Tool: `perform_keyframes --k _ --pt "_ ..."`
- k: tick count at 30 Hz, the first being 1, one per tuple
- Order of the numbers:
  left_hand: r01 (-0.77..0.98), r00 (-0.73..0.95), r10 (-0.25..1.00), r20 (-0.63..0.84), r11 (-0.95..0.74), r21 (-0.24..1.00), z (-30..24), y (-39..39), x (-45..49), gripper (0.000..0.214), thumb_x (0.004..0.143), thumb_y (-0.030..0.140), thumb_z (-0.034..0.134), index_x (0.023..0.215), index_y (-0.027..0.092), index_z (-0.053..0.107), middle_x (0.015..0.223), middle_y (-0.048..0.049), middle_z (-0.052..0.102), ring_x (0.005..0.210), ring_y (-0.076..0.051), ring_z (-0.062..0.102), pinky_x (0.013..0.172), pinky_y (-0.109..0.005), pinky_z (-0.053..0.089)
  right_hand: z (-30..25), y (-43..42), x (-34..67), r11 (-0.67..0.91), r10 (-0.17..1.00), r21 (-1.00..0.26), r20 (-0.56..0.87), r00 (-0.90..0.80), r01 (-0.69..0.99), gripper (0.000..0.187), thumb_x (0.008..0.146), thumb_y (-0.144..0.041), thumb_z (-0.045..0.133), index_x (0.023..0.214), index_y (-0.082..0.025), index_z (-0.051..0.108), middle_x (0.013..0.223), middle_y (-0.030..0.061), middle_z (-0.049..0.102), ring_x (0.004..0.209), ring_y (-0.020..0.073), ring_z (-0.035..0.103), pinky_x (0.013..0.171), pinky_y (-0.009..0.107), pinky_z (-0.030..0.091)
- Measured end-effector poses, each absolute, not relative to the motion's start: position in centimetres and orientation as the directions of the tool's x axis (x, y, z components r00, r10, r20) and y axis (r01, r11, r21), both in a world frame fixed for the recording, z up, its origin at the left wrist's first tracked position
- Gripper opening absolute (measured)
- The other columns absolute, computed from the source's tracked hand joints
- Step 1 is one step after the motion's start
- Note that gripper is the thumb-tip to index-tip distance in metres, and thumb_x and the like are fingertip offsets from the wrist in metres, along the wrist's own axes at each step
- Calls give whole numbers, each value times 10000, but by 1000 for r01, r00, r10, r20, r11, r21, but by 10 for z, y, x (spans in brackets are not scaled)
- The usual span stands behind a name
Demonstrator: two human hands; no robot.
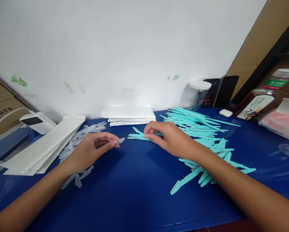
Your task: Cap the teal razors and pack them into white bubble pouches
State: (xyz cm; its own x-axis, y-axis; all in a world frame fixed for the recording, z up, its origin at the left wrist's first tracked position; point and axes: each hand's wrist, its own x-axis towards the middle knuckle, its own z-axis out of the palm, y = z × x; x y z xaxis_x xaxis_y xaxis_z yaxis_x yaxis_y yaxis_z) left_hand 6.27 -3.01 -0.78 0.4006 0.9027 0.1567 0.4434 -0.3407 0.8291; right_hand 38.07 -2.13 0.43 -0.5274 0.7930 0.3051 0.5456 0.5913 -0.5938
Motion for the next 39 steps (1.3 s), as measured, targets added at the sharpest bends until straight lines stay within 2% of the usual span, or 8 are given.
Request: perform_keyframes --k 7,16,22,30,34,39 --pt "307 410 909 81 -221 926 -9 -37 70 215 1008 419 730 1082 251 840 934 -82 865 866 -247 844 776 -349 711 -2 -25 378 670 732 -556 389 -559 491 202 1072 -430 631 1091 -274 757 1110 66 809 957 240 750 760 329 558" --pt "197 394 916 -76 -4 980 -11 -39 72 213 967 400 786 1098 247 857 954 -94 862 845 -220 819 778 -329 699 -3 -26 379 780 625 -442 515 -587 443 126 1061 -335 661 1124 -282 757 1076 77 782 1010 274 707 870 423 557" --pt "132 381 916 -125 80 988 -12 -38 71 202 949 366 809 1096 241 864 954 -96 860 836 -203 802 794 -315 679 -3 -25 379 812 584 -396 538 -608 429 135 1068 -290 644 1139 -276 759 1056 76 787 1011 275 702 883 439 553" --pt "114 317 914 -254 229 967 -6 -41 74 349 874 440 890 1128 204 853 977 -81 846 876 -164 730 865 -281 589 -8 -22 380 834 549 -341 579 -602 433 85 1044 -231 691 1115 -229 739 1037 76 771 985 246 693 849 398 556" --pt "94 305 915 -263 246 965 -5 -41 75 397 832 457 919 1119 192 850 973 -88 845 876 -177 719 877 -306 570 -6 -21 380 842 535 -323 590 -604 431 105 1039 -204 696 1132 -230 735 1044 72 775 995 242 699 864 389 552" --pt "108 326 908 -265 242 964 -12 -39 73 376 855 451 904 1126 195 849 992 -89 848 884 -176 721 880 -303 568 -8 -21 380 841 538 -319 577 -614 437 95 1040 -206 693 1124 -227 732 1041 71 773 991 244 692 857 387 545"
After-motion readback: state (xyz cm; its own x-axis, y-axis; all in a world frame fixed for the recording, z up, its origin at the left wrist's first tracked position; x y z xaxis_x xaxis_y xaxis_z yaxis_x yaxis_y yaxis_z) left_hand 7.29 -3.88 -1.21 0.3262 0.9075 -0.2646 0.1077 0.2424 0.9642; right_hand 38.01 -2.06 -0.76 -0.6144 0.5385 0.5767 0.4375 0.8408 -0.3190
